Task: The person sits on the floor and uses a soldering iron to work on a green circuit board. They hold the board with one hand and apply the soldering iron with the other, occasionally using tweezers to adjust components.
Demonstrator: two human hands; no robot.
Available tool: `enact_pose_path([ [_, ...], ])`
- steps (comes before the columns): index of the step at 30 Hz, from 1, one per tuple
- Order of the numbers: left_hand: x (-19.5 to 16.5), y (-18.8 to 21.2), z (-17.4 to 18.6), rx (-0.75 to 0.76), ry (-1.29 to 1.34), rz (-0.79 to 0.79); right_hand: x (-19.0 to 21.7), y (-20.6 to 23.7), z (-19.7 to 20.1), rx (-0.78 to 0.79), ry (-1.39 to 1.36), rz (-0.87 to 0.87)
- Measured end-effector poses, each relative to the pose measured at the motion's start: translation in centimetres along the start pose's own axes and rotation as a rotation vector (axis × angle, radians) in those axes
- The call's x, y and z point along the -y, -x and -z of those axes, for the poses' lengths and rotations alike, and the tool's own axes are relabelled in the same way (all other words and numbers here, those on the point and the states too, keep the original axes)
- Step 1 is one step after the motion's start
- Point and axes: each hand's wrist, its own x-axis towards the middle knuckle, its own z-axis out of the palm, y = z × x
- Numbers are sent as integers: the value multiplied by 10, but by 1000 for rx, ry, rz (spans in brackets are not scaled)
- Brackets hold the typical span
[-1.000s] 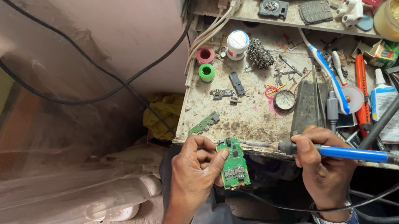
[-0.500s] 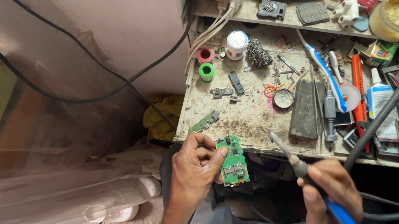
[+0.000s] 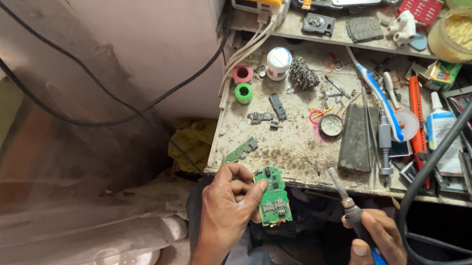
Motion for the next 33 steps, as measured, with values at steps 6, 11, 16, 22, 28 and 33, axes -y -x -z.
enact_pose_path([
  [6,2,-2,1,-12,-32,-26,9,-19,2,73,-70,-134],
  [11,4,-3,3,4,-26,-34,12,-38,0,33,-77,-265],
  [16,3,-3,3,9,-6,-20,7,-60,-11,-10,-54,-392],
  [22,2,-7,5,6,-12,9,1,-69,-31,-17,-53,-501],
  [28,4,-8,6,12,-2,17,5,-77,-37,-42,66,-554],
  [33,5,-10,7,15,-22,9,5,-79,-40,-58,75,-557],
])
